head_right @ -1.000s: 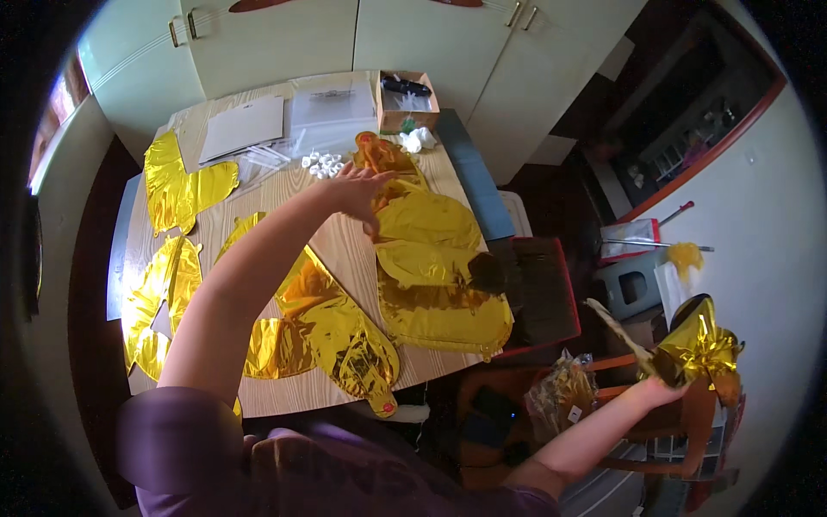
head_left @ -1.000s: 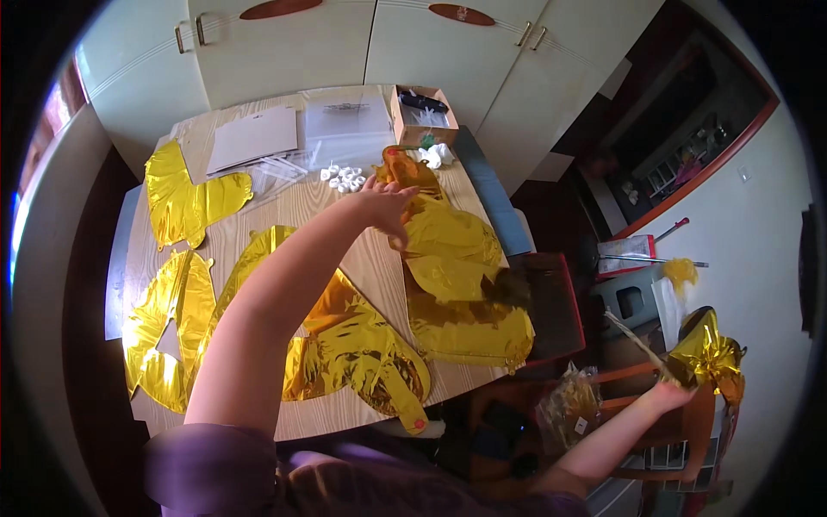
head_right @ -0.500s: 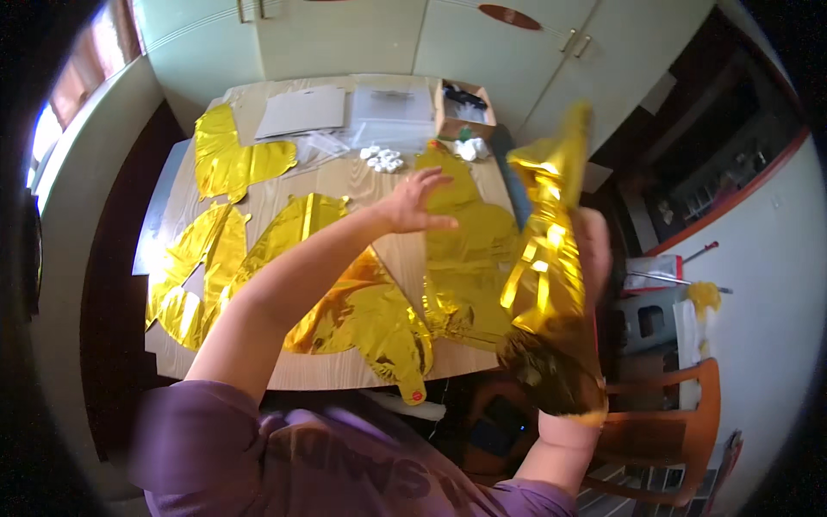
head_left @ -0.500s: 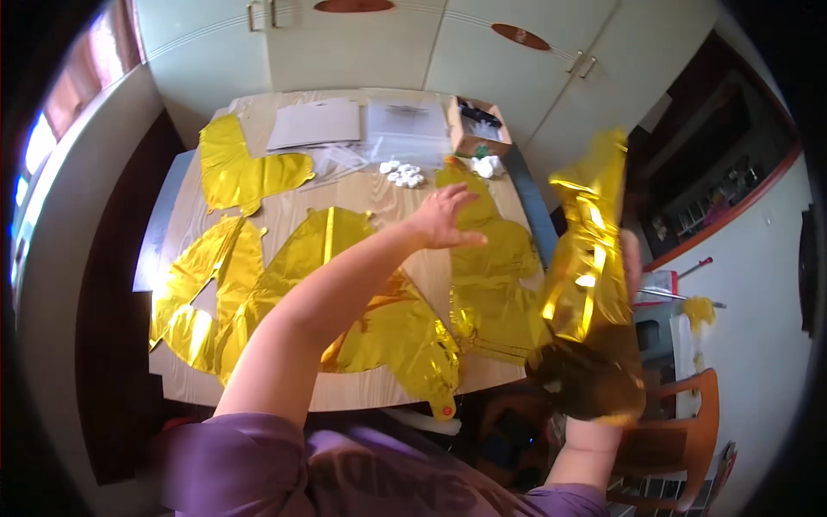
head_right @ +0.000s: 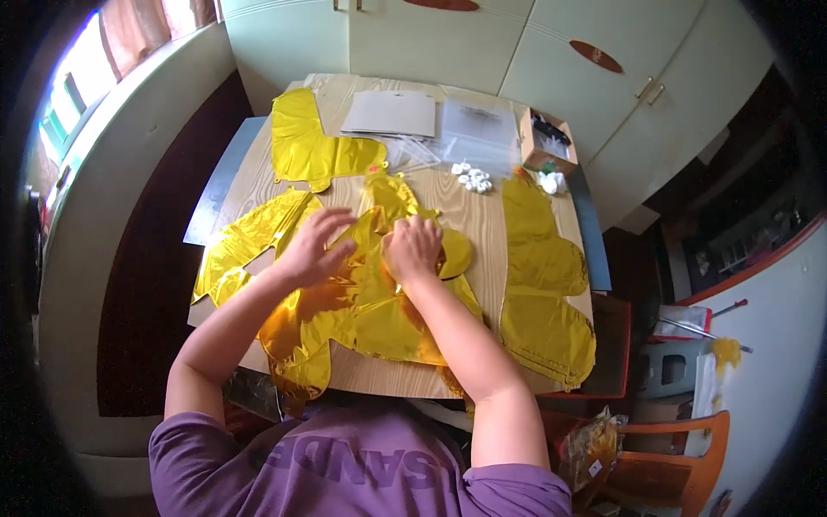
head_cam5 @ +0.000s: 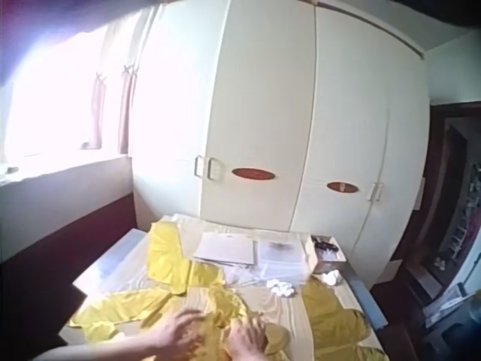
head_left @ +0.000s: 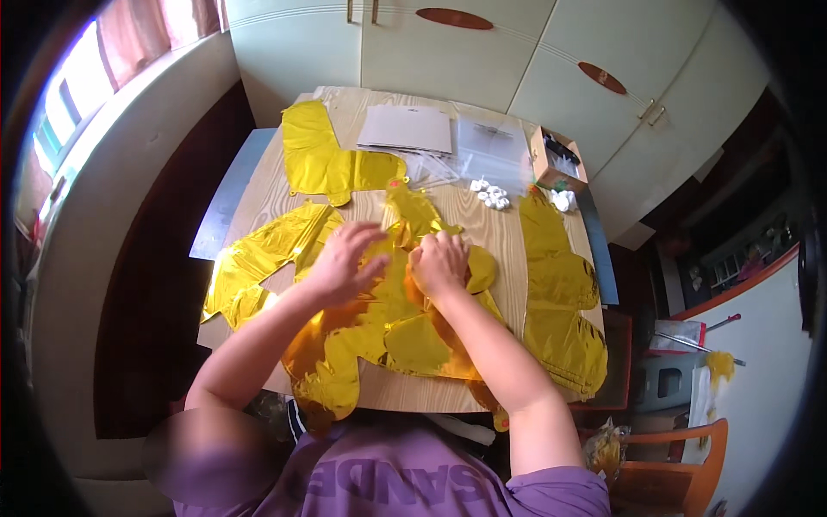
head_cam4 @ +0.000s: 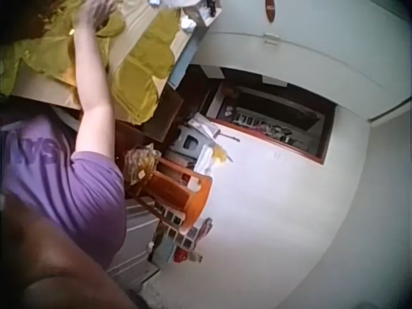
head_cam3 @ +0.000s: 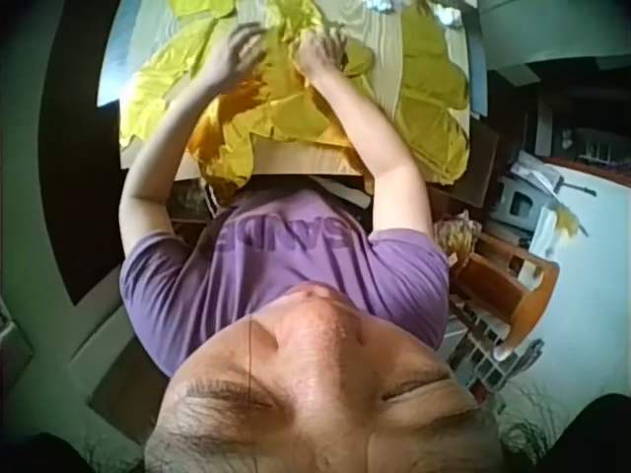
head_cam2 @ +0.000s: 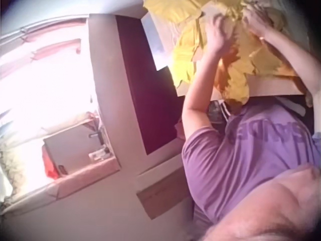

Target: Folding gold foil balloons and inserting them into plastic sleeves with decorative cards for retail packaging.

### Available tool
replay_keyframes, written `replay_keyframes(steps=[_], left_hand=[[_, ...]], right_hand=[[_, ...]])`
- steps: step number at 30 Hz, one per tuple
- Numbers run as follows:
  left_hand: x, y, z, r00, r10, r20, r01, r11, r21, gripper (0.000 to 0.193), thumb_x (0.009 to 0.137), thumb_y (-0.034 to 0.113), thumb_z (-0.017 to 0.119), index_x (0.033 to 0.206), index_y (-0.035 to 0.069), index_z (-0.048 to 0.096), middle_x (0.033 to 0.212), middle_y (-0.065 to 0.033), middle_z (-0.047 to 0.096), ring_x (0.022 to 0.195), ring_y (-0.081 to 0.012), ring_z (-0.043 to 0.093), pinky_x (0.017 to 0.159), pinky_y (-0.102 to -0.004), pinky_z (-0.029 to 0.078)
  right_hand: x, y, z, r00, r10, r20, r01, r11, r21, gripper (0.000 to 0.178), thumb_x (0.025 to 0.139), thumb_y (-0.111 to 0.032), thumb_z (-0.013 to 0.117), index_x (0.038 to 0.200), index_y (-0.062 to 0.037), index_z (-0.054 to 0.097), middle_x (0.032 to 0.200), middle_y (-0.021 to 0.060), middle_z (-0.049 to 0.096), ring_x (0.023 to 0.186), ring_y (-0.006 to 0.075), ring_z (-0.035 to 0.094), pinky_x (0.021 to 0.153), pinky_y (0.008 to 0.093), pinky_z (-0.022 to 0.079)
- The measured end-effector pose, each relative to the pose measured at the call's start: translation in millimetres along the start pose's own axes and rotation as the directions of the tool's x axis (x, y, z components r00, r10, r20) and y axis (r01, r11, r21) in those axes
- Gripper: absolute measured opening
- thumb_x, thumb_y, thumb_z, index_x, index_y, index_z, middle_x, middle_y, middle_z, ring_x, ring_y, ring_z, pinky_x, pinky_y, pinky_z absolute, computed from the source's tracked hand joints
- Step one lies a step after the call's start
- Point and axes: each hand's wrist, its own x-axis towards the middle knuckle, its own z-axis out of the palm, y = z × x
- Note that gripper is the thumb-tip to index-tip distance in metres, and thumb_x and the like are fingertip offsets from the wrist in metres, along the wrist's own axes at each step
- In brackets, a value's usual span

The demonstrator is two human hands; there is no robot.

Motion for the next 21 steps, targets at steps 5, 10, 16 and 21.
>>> replay_keyframes(steps=[5,10,16,21], left_hand=[[-45.5,23.1,28.0,0.917,-0.002,0.398,-0.108,0.961,0.253,0.085,0.087,0.064,0.061,0.150,0.009,0.044,0.156,-0.0266,0.035,0.149,-0.0445,0.025,0.122,-0.0564,0.017],[-46.8,2.9,14.9,0.896,0.072,0.438,-0.185,0.957,0.222,0.092,0.080,0.057,0.070,0.153,0.010,0.040,0.161,-0.0248,0.027,0.150,-0.0459,0.019,0.122,-0.0577,0.014],[5.8,-39.1,-17.1,0.969,-0.027,0.244,-0.011,0.988,0.154,0.058,0.079,0.034,0.077,0.127,0.005,0.063,0.136,-0.0190,0.057,0.126,-0.0374,0.054,0.108,-0.0475,0.042],[61.8,-111.0,-32.6,0.990,-0.096,0.103,0.048,0.917,0.395,0.033,0.085,0.026,0.070,0.112,0.006,0.069,0.111,-0.0148,0.066,0.102,-0.0348,0.064,0.088,-0.0457,0.054]], right_hand=[[10.8,10.5,-8.3,0.970,0.065,0.234,-0.096,0.988,0.123,0.026,0.090,-0.028,0.058,0.088,-0.0052,0.070,0.099,0.0146,0.068,0.097,0.0361,0.064,0.091,0.0490,0.046],[25.0,36.6,-36.3,0.911,-0.300,0.284,0.253,0.949,0.189,0.044,0.095,-0.040,0.060,0.129,-0.0110,0.060,0.143,0.0149,0.050,0.134,0.0358,0.043,0.114,0.0506,0.030],[0.0,64.9,-15.1,0.873,-0.356,0.335,0.340,0.934,0.107,0.061,0.100,-0.047,0.052,0.152,-0.0161,0.043,0.160,0.0165,0.033,0.149,0.0384,0.025,0.123,0.0520,0.016],[9.6,63.9,-12.7,0.877,-0.360,0.318,0.325,0.932,0.158,0.062,0.101,-0.052,0.049,0.152,-0.0172,0.043,0.161,0.0163,0.033,0.149,0.0374,0.025,0.123,0.0519,0.015]])
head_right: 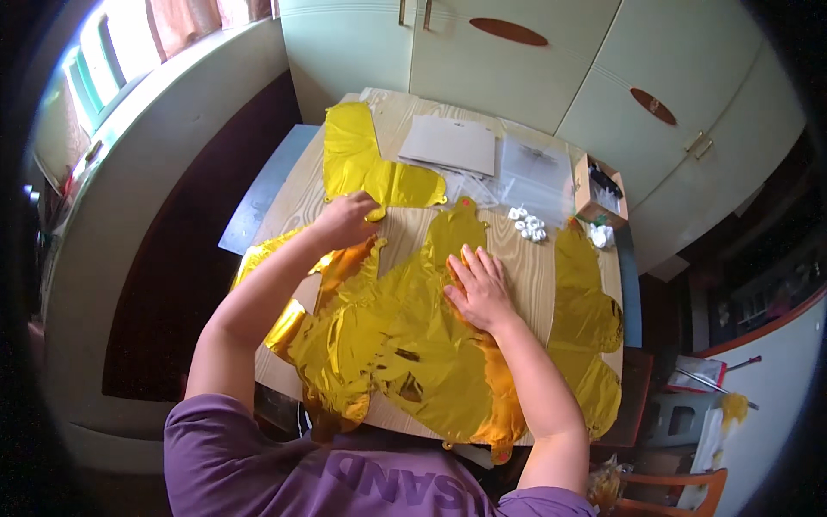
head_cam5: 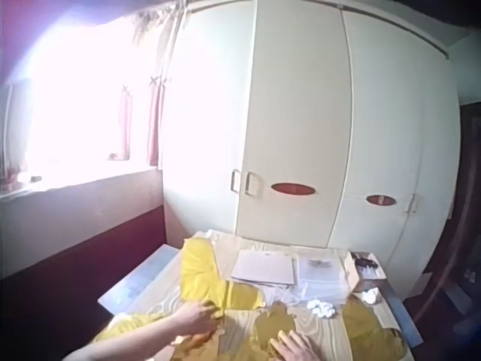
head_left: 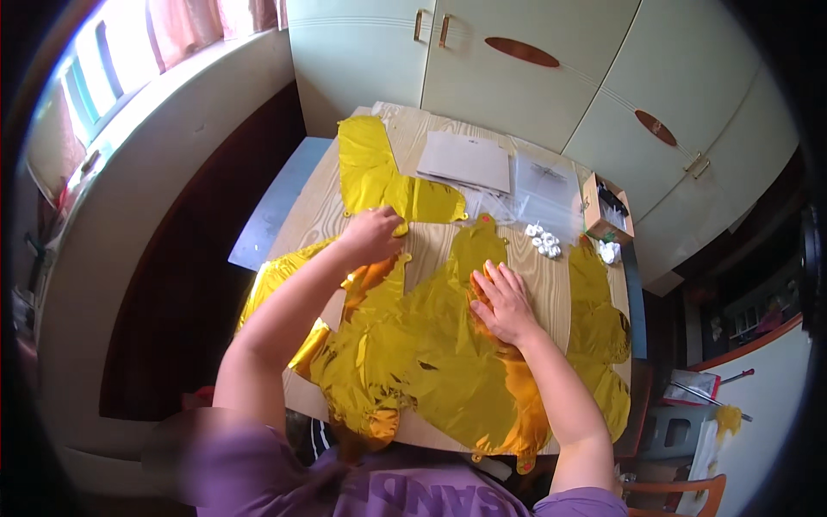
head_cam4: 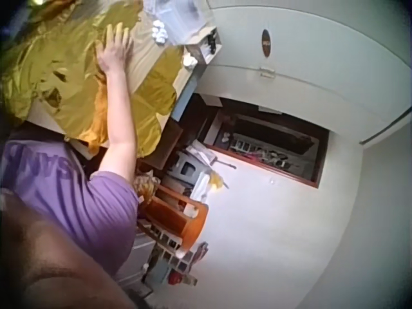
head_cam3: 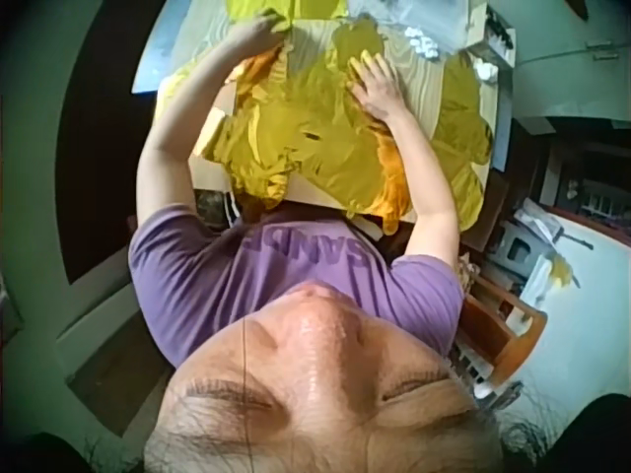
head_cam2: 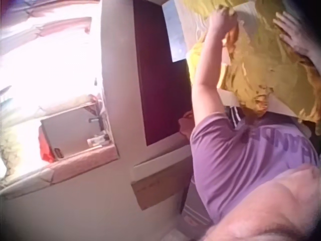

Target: Folding gold foil balloons and inserting them into plastic sleeves with decorative cards for retail packaging.

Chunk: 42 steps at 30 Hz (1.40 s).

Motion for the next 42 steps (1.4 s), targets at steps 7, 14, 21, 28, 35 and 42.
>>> replay_keyframes(steps=[7,14,21,28,35,42], left_hand=[[31.8,-51.9,18.6,0.983,-0.003,0.184,-0.015,0.995,0.098,0.023,0.090,0.015,0.061,0.108,0.005,0.070,0.106,-0.0159,0.069,0.101,-0.0334,0.066,0.090,-0.0424,0.054],[42.8,-65.5,9.9,0.985,0.025,0.170,-0.008,0.995,-0.101,0.021,0.088,0.020,0.066,0.095,0.002,0.073,0.091,-0.0179,0.071,0.087,-0.0367,0.068,0.078,-0.0440,0.054],[59.4,-48.4,-17.8,0.936,-0.279,0.215,0.325,0.920,-0.219,0.031,0.074,0.031,0.085,0.087,0.004,0.078,0.078,-0.0097,0.074,0.070,-0.0217,0.068,0.067,-0.0355,0.053],[54.3,-56.8,-21.0,0.920,-0.268,0.284,0.368,0.839,-0.401,0.031,0.080,0.029,0.081,0.100,0.006,0.079,0.080,-0.0092,0.075,0.068,-0.0149,0.066,0.066,-0.0328,0.053],[44.4,-59.7,-17.6,0.939,-0.222,0.261,0.319,0.845,-0.430,0.023,0.089,0.021,0.072,0.104,0.004,0.076,0.083,-0.0102,0.075,0.072,-0.0126,0.064,0.069,-0.0322,0.053],[48.8,-48.0,-7.0,0.984,-0.112,-0.139,0.071,0.960,-0.271,0.015,0.087,0.013,0.068,0.097,0.004,0.072,0.090,-0.0129,0.071,0.082,-0.0297,0.070,0.074,-0.0387,0.055]], right_hand=[[-20.9,5.5,-6.2,0.997,-0.071,-0.012,0.071,0.997,0.021,0.063,0.099,-0.052,0.051,0.151,-0.0159,0.045,0.160,0.0160,0.035,0.149,0.0368,0.027,0.122,0.0511,0.017],[12.7,2.0,-9.4,0.992,0.120,-0.044,-0.113,0.985,0.126,0.045,0.100,-0.040,0.054,0.134,-0.0113,0.063,0.143,0.0174,0.051,0.138,0.0348,0.040,0.119,0.0501,0.023],[122.1,-26.3,-12.1,0.971,-0.010,-0.239,0.083,0.951,0.299,0.025,0.092,-0.024,0.065,0.109,-0.0067,0.072,0.113,0.0114,0.066,0.112,0.0320,0.060,0.100,0.0428,0.047],[206.6,-38.2,31.8,0.982,-0.008,-0.190,0.016,0.999,0.042,0.018,0.090,-0.024,0.064,0.098,-0.0110,0.074,0.102,0.0094,0.068,0.104,0.0309,0.062,0.092,0.0445,0.049],[209.6,-46.2,36.8,0.914,-0.083,-0.397,0.126,0.989,0.083,0.017,0.088,-0.022,0.062,0.095,-0.0137,0.075,0.101,0.0096,0.068,0.102,0.0295,0.062,0.091,0.0460,0.045],[228.0,-30.6,51.6,0.962,-0.062,-0.265,0.099,0.987,0.128,0.012,0.085,-0.023,0.067,0.088,-0.0155,0.076,0.098,0.0079,0.069,0.099,0.0318,0.062,0.086,0.0470,0.048]])
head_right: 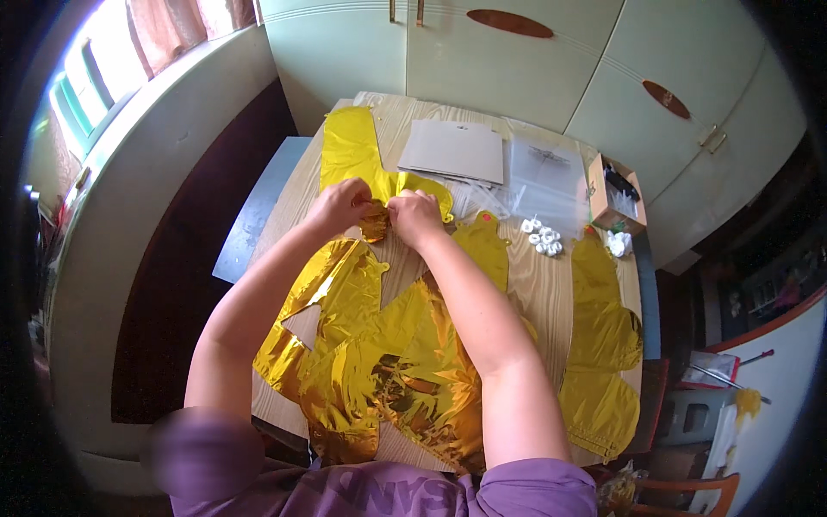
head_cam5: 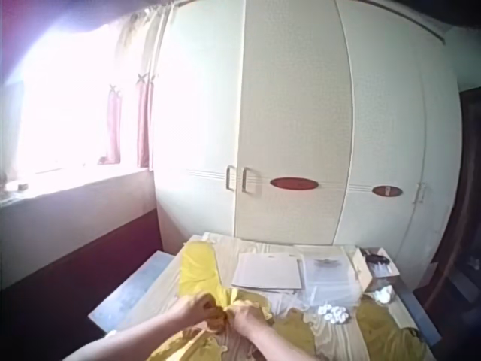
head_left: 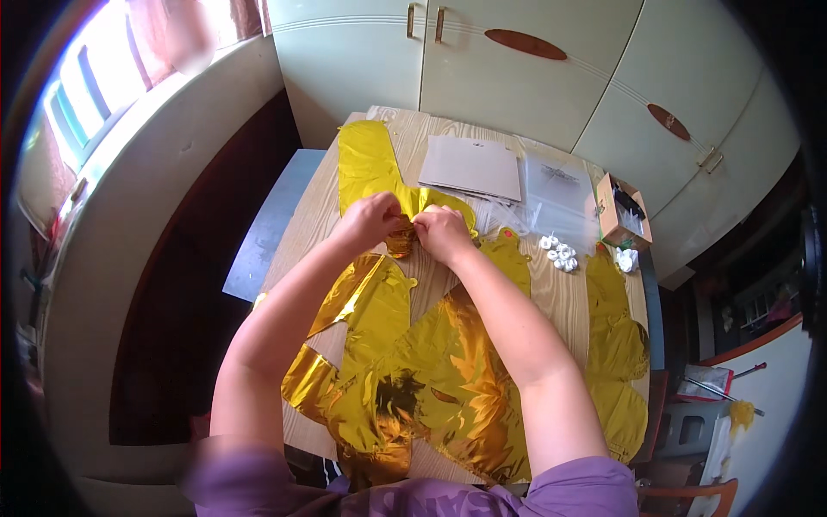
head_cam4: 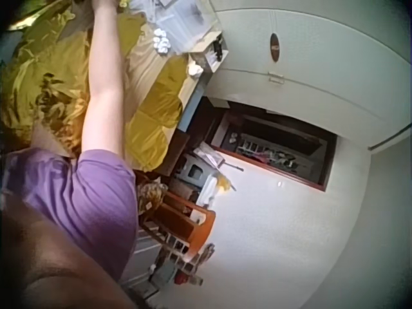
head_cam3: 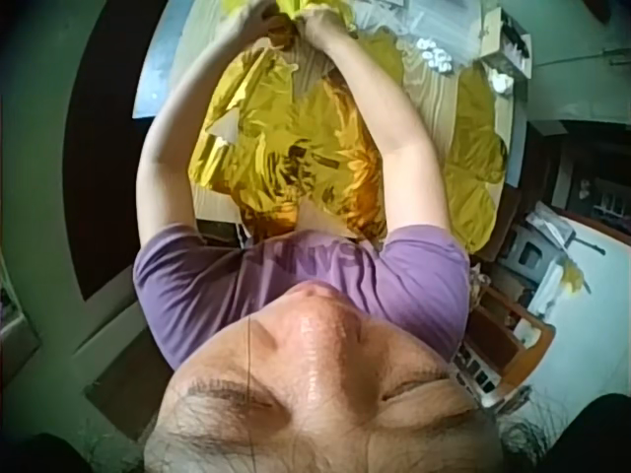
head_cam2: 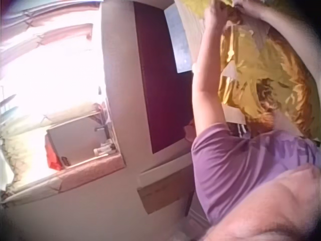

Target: Folding gold foil balloons and inserting them into plastic sleeves with decorative cards for retail packaging.

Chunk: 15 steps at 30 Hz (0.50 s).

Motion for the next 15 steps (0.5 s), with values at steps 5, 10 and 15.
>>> replay_keyframes(steps=[5,10,15], left_hand=[[-14.4,-10.8,1.4,0.901,0.403,0.161,-0.428,0.885,0.184,0.017,0.086,0.004,0.063,0.101,0.006,0.070,0.127,-0.0166,0.062,0.107,-0.0358,0.064,0.087,-0.0415,0.054],[-27.4,5.8,-0.9,0.875,0.475,0.093,-0.484,0.865,0.130,0.020,0.075,0.010,0.069,0.094,0.006,0.072,0.117,-0.0112,0.065,0.110,-0.0323,0.060,0.091,-0.0440,0.050],[-17.8,-28.2,11.0,0.918,0.257,0.302,-0.308,0.942,0.135,0.014,0.080,0.011,0.074,0.093,0.006,0.074,0.106,-0.0133,0.069,0.096,-0.0322,0.066,0.083,-0.0407,0.053]], right_hand=[[3.7,-4.3,4.7,0.997,0.069,-0.024,-0.067,0.995,0.073,0.010,0.084,-0.024,0.070,0.086,-0.0167,0.077,0.097,0.0078,0.069,0.098,0.0328,0.062,0.084,0.0470,0.050],[2.5,-3.2,2.2,0.991,0.134,-0.006,-0.133,0.989,0.064,0.012,0.085,-0.025,0.070,0.088,-0.0164,0.078,0.099,0.0089,0.069,0.098,0.0331,0.062,0.087,0.0454,0.051],[9.0,-10.6,0.8,0.987,0.154,0.043,-0.158,0.980,0.119,0.013,0.086,-0.025,0.070,0.091,-0.0153,0.077,0.103,0.0090,0.069,0.099,0.0328,0.062,0.088,0.0444,0.052]])
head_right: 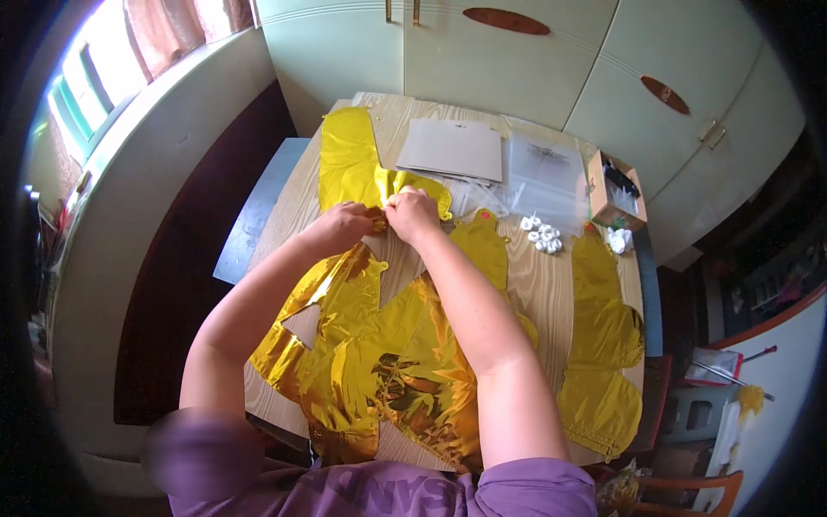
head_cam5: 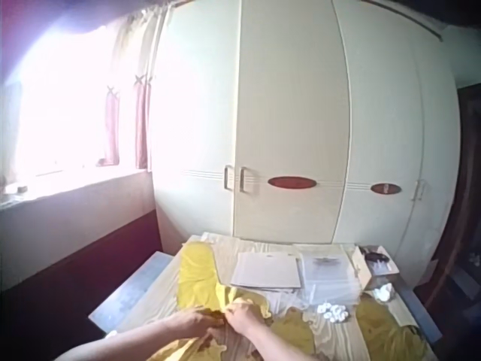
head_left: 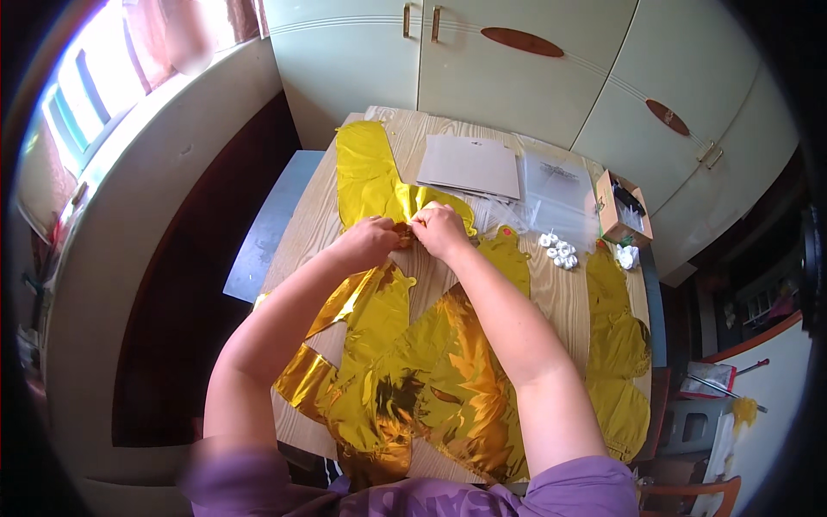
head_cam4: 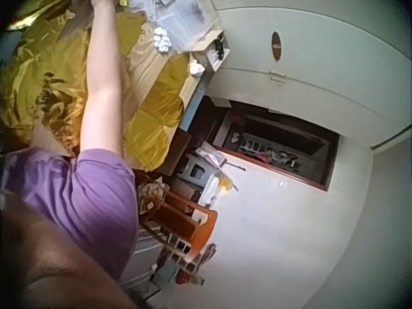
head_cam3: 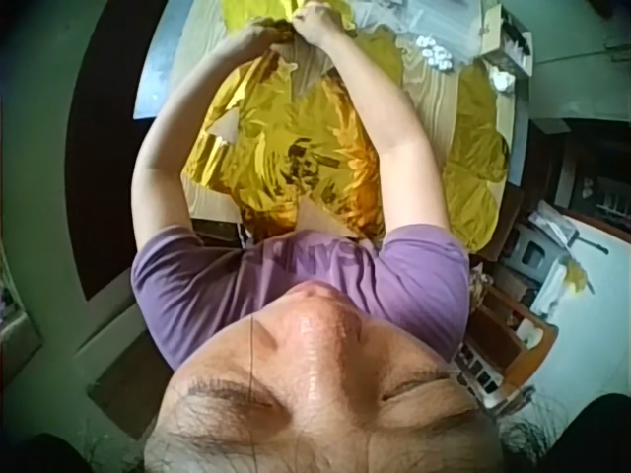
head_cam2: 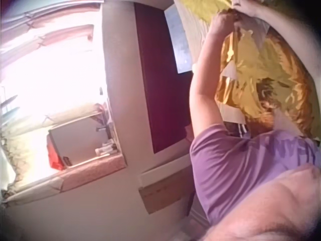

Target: Folding gold foil balloons and inserting them into plastic sleeves with decorative cards for retail packaging.

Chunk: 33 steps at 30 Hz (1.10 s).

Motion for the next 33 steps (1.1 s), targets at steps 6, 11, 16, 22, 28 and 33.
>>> replay_keyframes(steps=[6,11,16,22,28,33], left_hand=[[23.1,11.2,-22.2,0.895,-0.446,-0.024,0.416,0.852,-0.319,0.026,0.074,0.024,0.084,0.087,0.004,0.073,0.079,-0.0110,0.069,0.071,-0.0248,0.067,0.066,-0.0392,0.054],[21.6,-9.8,-28.9,0.791,-0.607,0.079,0.582,0.704,-0.408,0.036,0.076,0.033,0.088,0.087,0.002,0.073,0.077,-0.0042,0.068,0.070,-0.0129,0.059,0.060,-0.0307,0.047],[20.8,-22.1,-29.0,0.788,-0.598,0.144,0.524,0.530,-0.667,0.031,0.083,0.027,0.083,0.096,0.001,0.073,0.084,-0.0039,0.071,0.075,-0.0109,0.061,0.065,-0.0288,0.049],[19.5,-0.2,-13.6,0.887,-0.383,-0.257,0.239,0.859,-0.452,0.072,0.079,0.016,0.082,0.142,0.006,0.048,0.122,-0.0157,0.066,0.093,-0.0218,0.068,0.089,-0.0349,0.054],[23.2,-4.2,12.8,0.801,-0.438,-0.409,0.298,0.883,-0.363,0.058,0.086,0.011,0.070,0.140,0.009,0.051,0.116,-0.0206,0.068,0.096,-0.0355,0.069,0.087,-0.0433,0.054],[44.8,-48.0,-1.7,0.527,-0.675,-0.517,0.390,0.732,-0.558,0.022,0.093,0.020,0.063,0.101,0.001,0.070,0.087,-0.0238,0.071,0.079,-0.0342,0.071,0.073,-0.0423,0.052]], right_hand=[[-17.6,10.2,-5.1,0.926,-0.175,-0.333,0.213,0.974,0.079,0.016,0.083,-0.018,0.072,0.097,-0.0094,0.070,0.097,0.0080,0.065,0.092,0.0324,0.062,0.085,0.0438,0.050],[-34.5,-17.9,-16.2,0.843,-0.422,-0.334,0.392,0.907,-0.157,0.009,0.084,-0.019,0.071,0.083,-0.0129,0.064,0.084,0.0051,0.056,0.088,0.0272,0.058,0.083,0.0418,0.046],[-39.3,-29.2,-4.0,0.854,-0.466,-0.230,0.368,0.855,-0.365,0.012,0.081,-0.022,0.071,0.085,-0.0112,0.069,0.093,0.0064,0.061,0.096,0.0271,0.057,0.088,0.0425,0.044],[-43.5,-21.0,2.4,0.996,-0.095,0.004,0.093,0.968,-0.234,0.037,0.083,-0.040,0.073,0.106,-0.0114,0.073,0.110,0.0110,0.064,0.114,0.0320,0.055,0.099,0.0476,0.042],[-30.9,-28.1,-10.8,0.992,0.020,0.125,0.004,0.983,-0.186,0.047,0.080,-0.048,0.073,0.110,-0.0113,0.072,0.121,0.0137,0.062,0.120,0.0345,0.053,0.103,0.0506,0.041],[-16.4,-35.3,-12.2,0.974,0.071,0.217,-0.014,0.967,-0.254,0.042,0.088,-0.041,0.068,0.117,-0.0110,0.070,0.127,0.0138,0.059,0.123,0.0349,0.049,0.106,0.0536,0.038]])
